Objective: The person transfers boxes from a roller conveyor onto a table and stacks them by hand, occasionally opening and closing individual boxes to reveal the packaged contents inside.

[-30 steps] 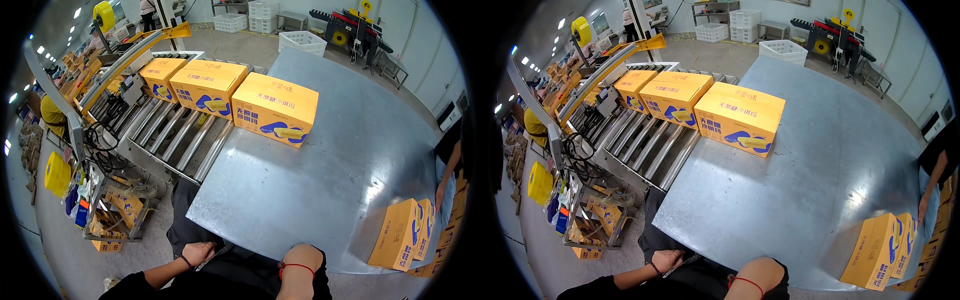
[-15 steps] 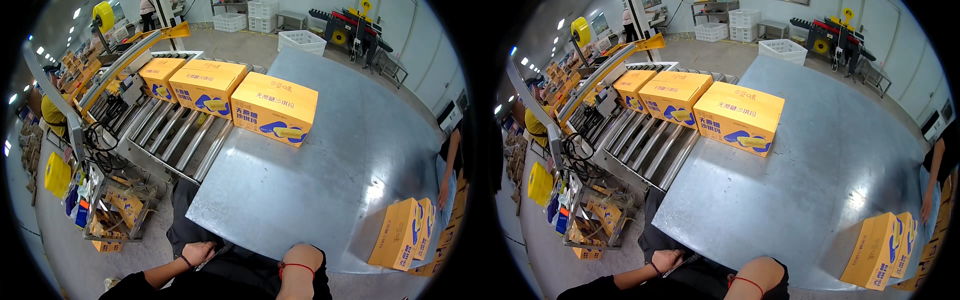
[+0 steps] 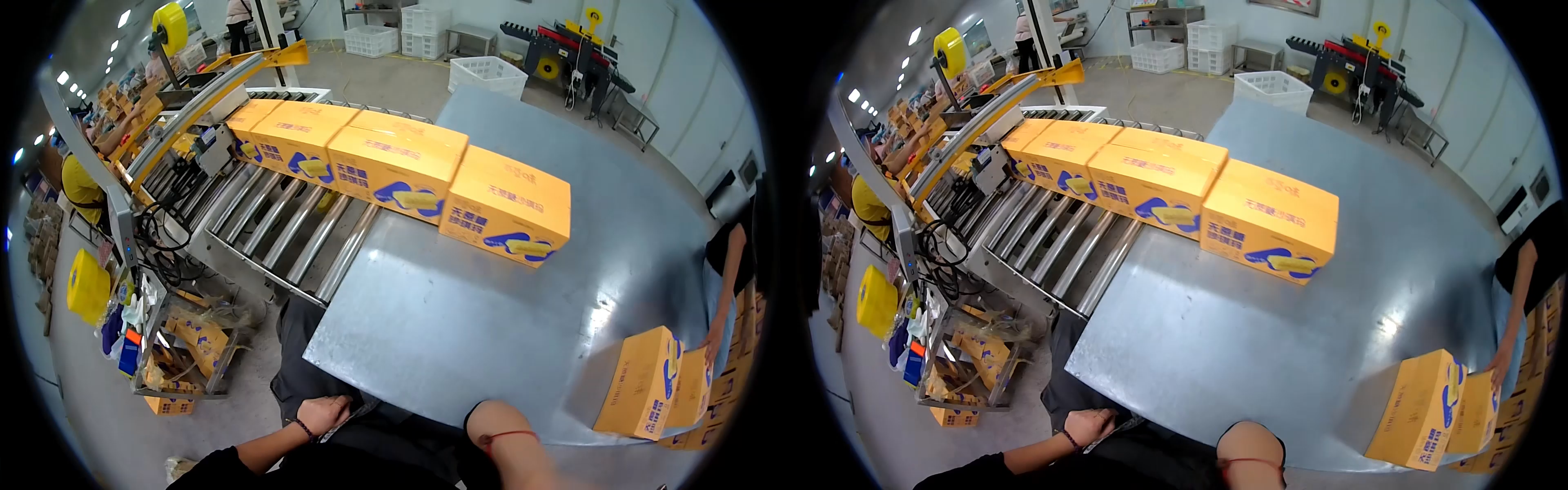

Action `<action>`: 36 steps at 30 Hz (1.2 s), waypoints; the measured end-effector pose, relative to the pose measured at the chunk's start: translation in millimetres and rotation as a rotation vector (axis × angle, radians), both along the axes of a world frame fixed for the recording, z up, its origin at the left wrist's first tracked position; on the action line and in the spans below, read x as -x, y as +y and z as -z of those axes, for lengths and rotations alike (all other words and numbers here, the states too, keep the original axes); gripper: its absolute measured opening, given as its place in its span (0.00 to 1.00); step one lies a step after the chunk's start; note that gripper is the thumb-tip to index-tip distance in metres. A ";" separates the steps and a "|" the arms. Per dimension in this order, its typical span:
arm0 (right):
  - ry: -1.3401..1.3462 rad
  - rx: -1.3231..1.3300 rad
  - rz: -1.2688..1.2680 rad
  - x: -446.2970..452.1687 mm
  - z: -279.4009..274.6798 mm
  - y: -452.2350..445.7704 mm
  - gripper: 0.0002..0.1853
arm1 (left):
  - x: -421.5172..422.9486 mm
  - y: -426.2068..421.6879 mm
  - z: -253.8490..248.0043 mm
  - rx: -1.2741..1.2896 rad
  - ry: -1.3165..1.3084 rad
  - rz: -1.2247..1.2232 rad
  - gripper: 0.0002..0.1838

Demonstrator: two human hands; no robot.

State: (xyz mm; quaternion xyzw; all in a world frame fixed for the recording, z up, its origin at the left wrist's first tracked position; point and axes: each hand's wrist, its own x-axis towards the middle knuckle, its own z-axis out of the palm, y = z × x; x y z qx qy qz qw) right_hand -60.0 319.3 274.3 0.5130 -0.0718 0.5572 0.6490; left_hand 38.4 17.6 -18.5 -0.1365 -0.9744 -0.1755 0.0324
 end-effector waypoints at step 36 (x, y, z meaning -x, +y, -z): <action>-2.070 -1.200 1.650 94.2 77.1 116.7 0.58 | -2.7 -8.4 11.7 -0.084 0.110 0.014 0.09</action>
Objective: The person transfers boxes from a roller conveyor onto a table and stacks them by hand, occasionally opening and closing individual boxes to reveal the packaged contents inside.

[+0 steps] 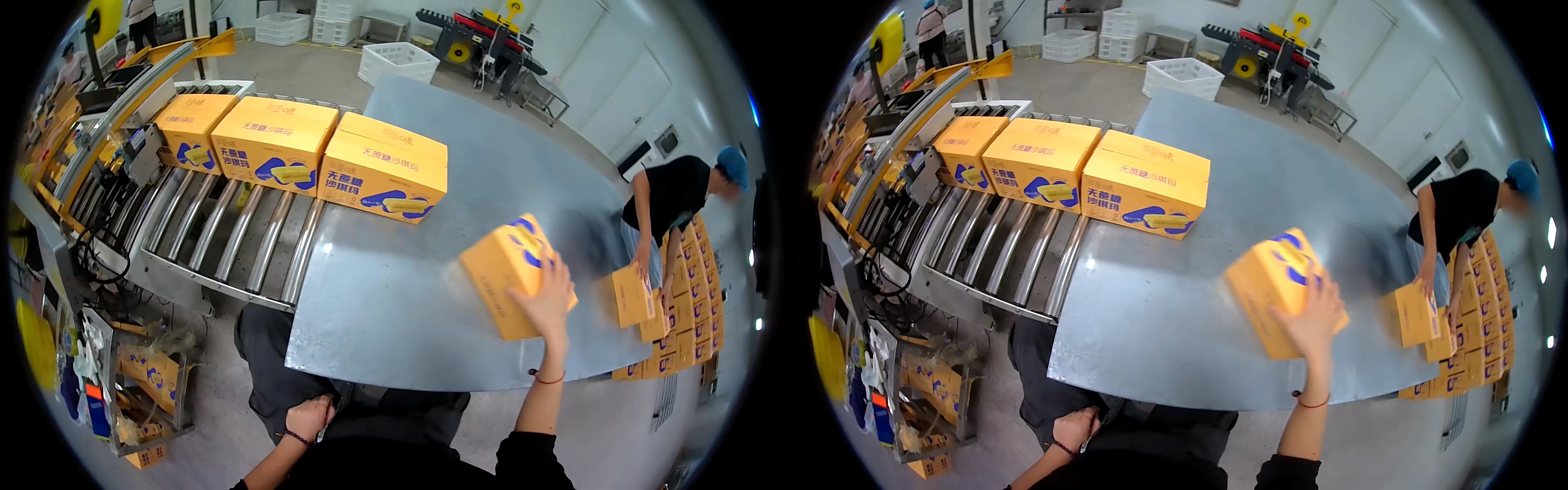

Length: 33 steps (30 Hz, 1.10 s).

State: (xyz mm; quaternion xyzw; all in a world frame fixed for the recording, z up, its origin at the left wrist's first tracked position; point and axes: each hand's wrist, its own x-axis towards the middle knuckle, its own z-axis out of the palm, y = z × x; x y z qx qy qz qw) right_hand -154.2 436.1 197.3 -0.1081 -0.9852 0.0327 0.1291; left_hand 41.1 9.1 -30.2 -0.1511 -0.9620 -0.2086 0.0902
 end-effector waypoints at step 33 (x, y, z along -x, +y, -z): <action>0.064 -0.065 -0.348 64.9 -43.5 -126.5 0.33 | 0.3 -8.1 5.9 -0.107 -0.083 0.015 0.09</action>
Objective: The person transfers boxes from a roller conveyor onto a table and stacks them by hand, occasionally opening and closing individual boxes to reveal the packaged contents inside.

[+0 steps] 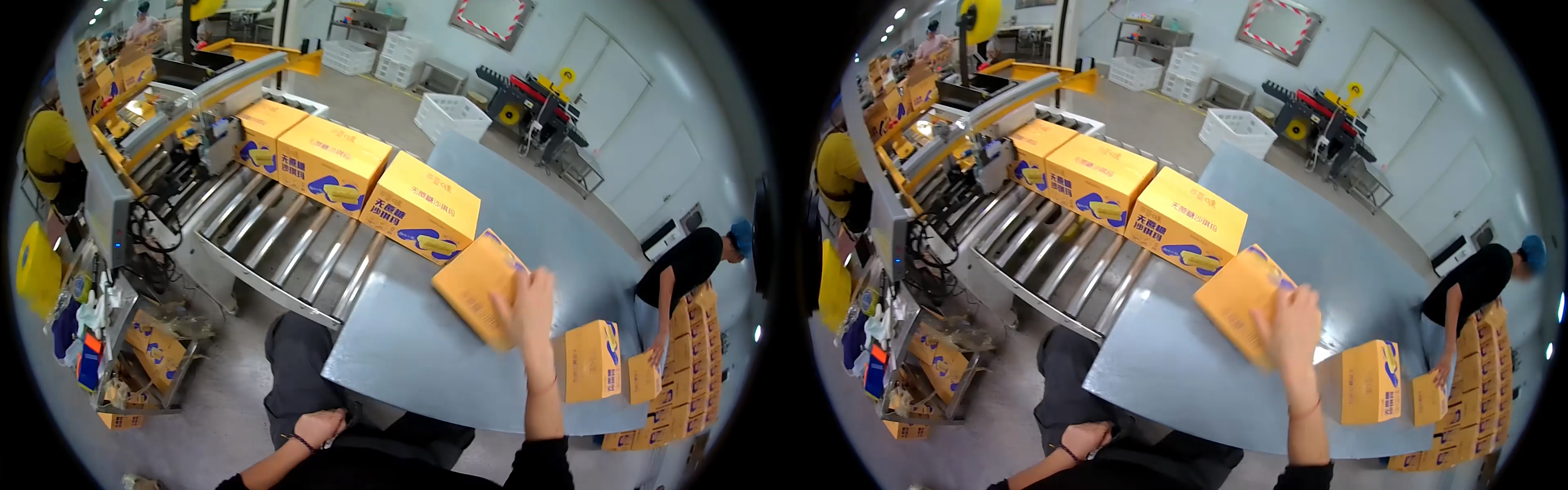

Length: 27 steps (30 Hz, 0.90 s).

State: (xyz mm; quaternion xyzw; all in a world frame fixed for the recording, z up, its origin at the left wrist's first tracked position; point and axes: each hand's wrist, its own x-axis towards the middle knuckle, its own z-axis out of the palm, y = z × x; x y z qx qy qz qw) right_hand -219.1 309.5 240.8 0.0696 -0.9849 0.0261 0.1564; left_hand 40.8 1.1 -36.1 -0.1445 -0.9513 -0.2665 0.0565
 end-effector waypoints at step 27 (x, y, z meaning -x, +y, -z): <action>-0.121 0.171 0.404 -64.9 28.1 280.9 0.29 | 5.1 1.2 -3.0 0.000 0.006 -0.007 0.08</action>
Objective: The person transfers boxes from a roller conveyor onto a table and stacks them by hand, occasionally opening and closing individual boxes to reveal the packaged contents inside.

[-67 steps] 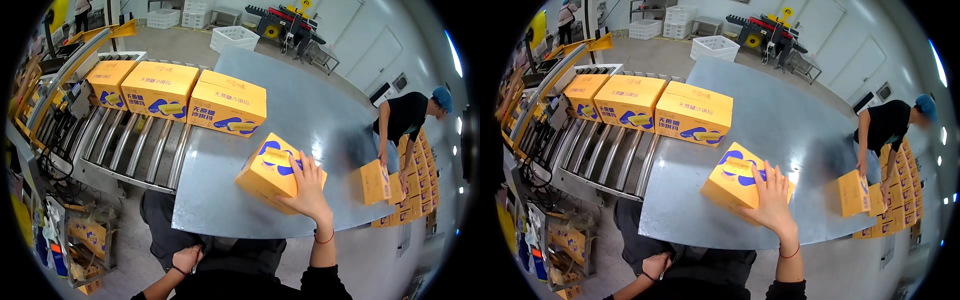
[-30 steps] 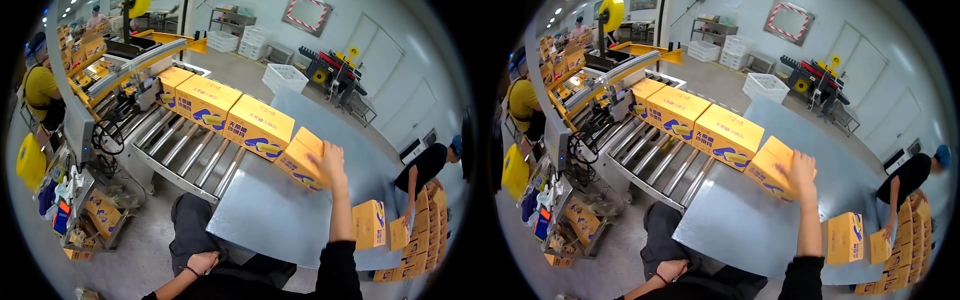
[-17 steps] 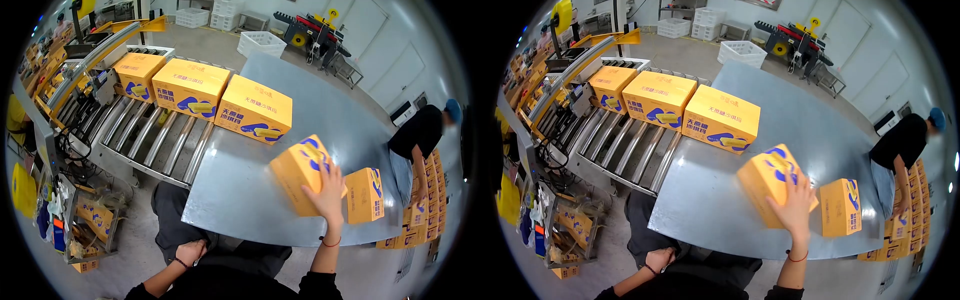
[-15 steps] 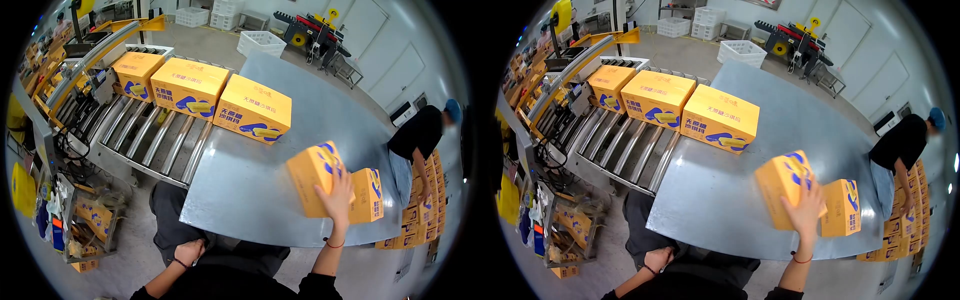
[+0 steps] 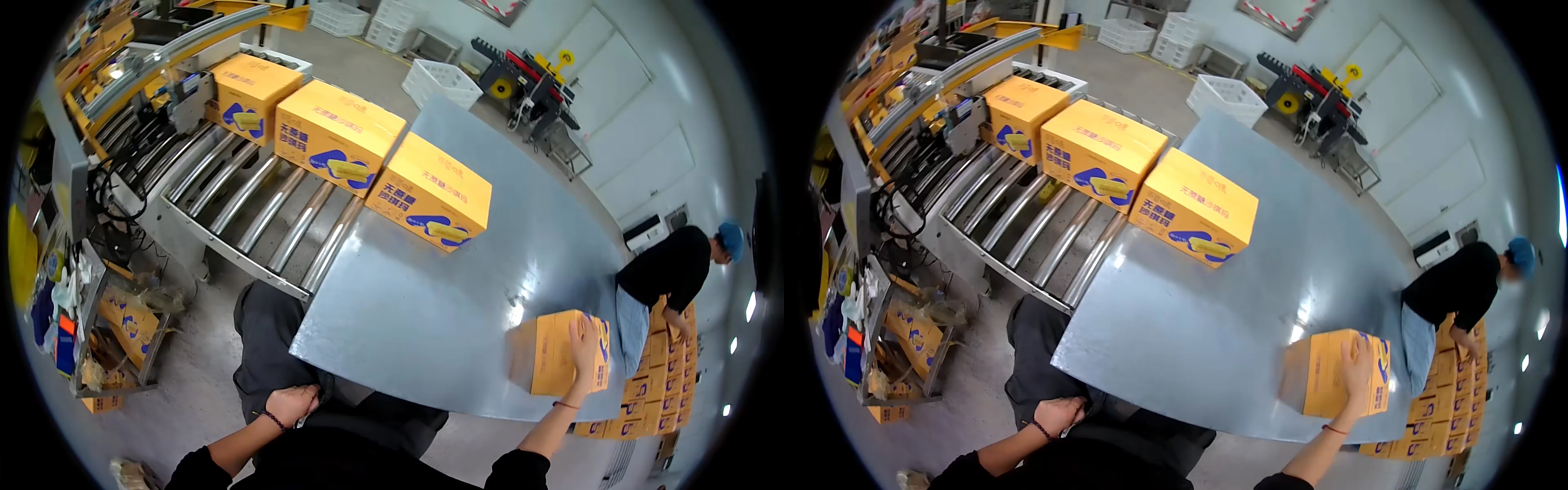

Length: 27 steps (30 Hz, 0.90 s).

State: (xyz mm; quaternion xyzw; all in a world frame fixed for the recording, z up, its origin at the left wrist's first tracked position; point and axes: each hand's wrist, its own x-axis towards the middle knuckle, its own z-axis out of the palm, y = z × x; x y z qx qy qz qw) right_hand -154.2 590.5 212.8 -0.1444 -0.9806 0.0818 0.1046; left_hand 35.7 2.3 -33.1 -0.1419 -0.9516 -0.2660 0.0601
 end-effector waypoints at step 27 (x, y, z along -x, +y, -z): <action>-0.003 -0.097 -0.533 33.5 2.2 -288.6 0.54 | -1.9 -1.6 -6.8 -0.021 -0.041 0.053 0.08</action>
